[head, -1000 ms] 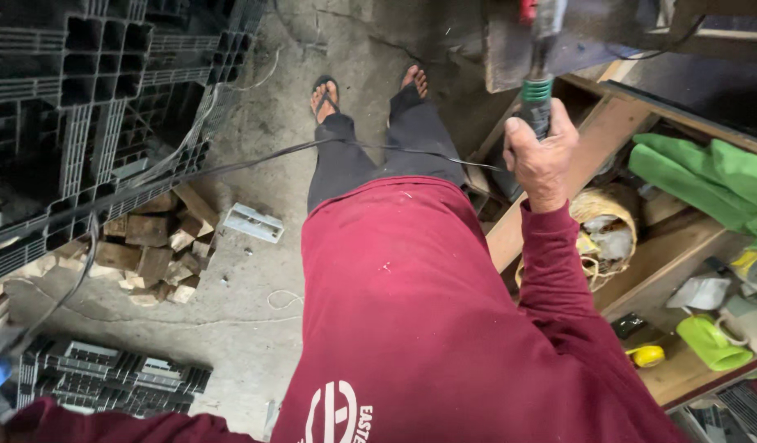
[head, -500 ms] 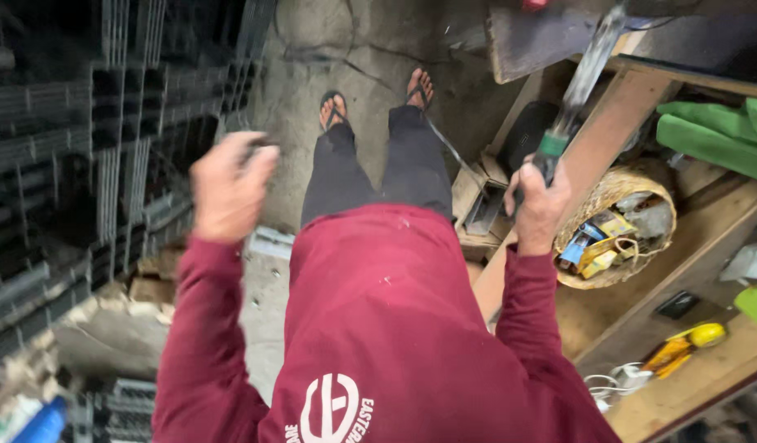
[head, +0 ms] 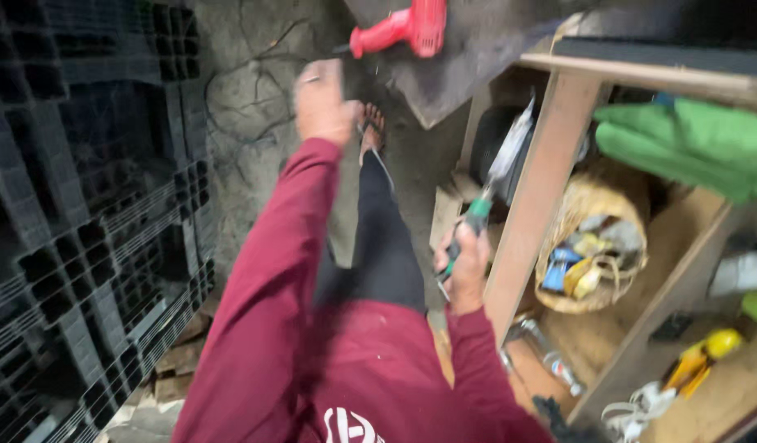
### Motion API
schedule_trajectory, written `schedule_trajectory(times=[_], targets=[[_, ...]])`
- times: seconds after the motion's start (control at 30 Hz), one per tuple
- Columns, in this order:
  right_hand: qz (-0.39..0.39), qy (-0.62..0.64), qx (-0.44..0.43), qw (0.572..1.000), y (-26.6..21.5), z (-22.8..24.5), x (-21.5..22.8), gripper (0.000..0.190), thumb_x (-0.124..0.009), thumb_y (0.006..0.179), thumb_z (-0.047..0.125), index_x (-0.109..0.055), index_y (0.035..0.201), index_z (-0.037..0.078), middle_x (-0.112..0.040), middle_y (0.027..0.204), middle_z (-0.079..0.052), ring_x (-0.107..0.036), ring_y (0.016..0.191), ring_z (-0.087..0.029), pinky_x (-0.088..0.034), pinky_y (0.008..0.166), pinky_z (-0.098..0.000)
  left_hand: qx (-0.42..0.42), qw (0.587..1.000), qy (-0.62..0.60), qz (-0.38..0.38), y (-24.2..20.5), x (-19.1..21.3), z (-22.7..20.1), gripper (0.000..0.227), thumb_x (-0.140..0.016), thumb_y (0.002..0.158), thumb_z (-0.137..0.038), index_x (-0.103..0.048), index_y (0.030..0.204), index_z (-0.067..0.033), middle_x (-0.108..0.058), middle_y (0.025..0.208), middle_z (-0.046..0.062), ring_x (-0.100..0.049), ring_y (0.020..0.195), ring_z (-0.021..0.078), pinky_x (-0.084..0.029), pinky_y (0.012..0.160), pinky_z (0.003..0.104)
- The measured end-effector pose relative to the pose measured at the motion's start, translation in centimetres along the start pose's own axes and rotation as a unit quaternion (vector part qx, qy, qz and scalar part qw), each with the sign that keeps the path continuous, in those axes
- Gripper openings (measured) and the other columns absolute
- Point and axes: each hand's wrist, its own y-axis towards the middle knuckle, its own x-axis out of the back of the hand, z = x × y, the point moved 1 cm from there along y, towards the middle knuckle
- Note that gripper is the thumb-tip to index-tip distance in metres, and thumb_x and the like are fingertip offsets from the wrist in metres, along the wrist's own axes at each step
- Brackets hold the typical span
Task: The person uses a red heat gun and a metal scraper to work on the seams of stacked black plastic crates. They apply heat to the plastic and then scrape the softened material, moving between different sections of the crate stack.
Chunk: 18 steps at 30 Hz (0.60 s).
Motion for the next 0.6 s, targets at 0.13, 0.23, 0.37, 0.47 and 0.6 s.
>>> schedule_trajectory(times=[0.13,0.23,0.37,0.47,0.6], targets=[[0.033,0.071,-0.049,0.996,1.8,-0.2,-0.6,0.027,-0.065,0.097,0.031,-0.053,0.11,0.011,-0.056,0.073,-0.005,-0.051,0.044,-0.015,-0.039,0.038,-0.0273,-0.019,0.991,0.13,0.017,7.6,-9.7,-6.5,0.066,-0.069,0.083,-0.012,-0.049,0.146,-0.0124,-0.047,0.147,0.019,-0.044,0.137,0.0395,-0.042,0.103,0.053],[0.034,0.053,-0.068,0.996,2.7,0.5,-0.2,0.027,-0.064,0.098,0.032,-0.052,0.108,0.01,-0.057,0.075,-0.005,-0.052,0.045,-0.015,-0.039,0.038,-0.0277,-0.02,0.981,0.193,-0.013,11.0,-15.6,-6.2,0.058,-0.065,0.087,-0.014,-0.049,0.143,-0.0156,-0.051,0.137,0.016,-0.047,0.129,0.0388,-0.04,0.104,0.059],[0.05,0.017,-0.072,0.996,5.2,1.7,-0.7,0.024,-0.061,0.1,0.03,-0.053,0.11,0.01,-0.057,0.076,-0.006,-0.053,0.05,-0.014,-0.042,0.043,-0.0263,-0.033,0.985,0.163,0.037,14.3,-17.7,-3.9,0.042,-0.063,0.093,-0.014,-0.052,0.134,-0.0101,-0.057,0.128,0.016,-0.056,0.12,0.0377,-0.045,0.102,0.053],[0.017,-0.056,-0.077,0.995,7.9,3.1,-1.5,0.023,-0.059,0.099,0.032,-0.053,0.109,0.011,-0.056,0.075,-0.003,-0.051,0.049,-0.013,-0.042,0.042,-0.0266,-0.069,0.985,0.119,0.104,15.6,-14.7,-3.0,0.026,-0.061,0.101,-0.015,-0.053,0.124,-0.007,-0.06,0.122,0.018,-0.065,0.108,0.0384,-0.052,0.09,0.052],[0.118,-0.078,0.014,0.99,12.7,6.3,-4.9,0.022,-0.057,0.107,0.033,-0.052,0.11,0.012,-0.055,0.077,-0.004,-0.053,0.06,-0.015,-0.046,0.051,-0.029,-0.1,0.986,-0.005,0.134,11.7,-4.1,-0.7,0.049,-0.074,0.085,-0.026,-0.05,0.119,-0.0009,-0.064,0.111,0.023,-0.069,0.099,0.0437,-0.056,0.082,0.053]])
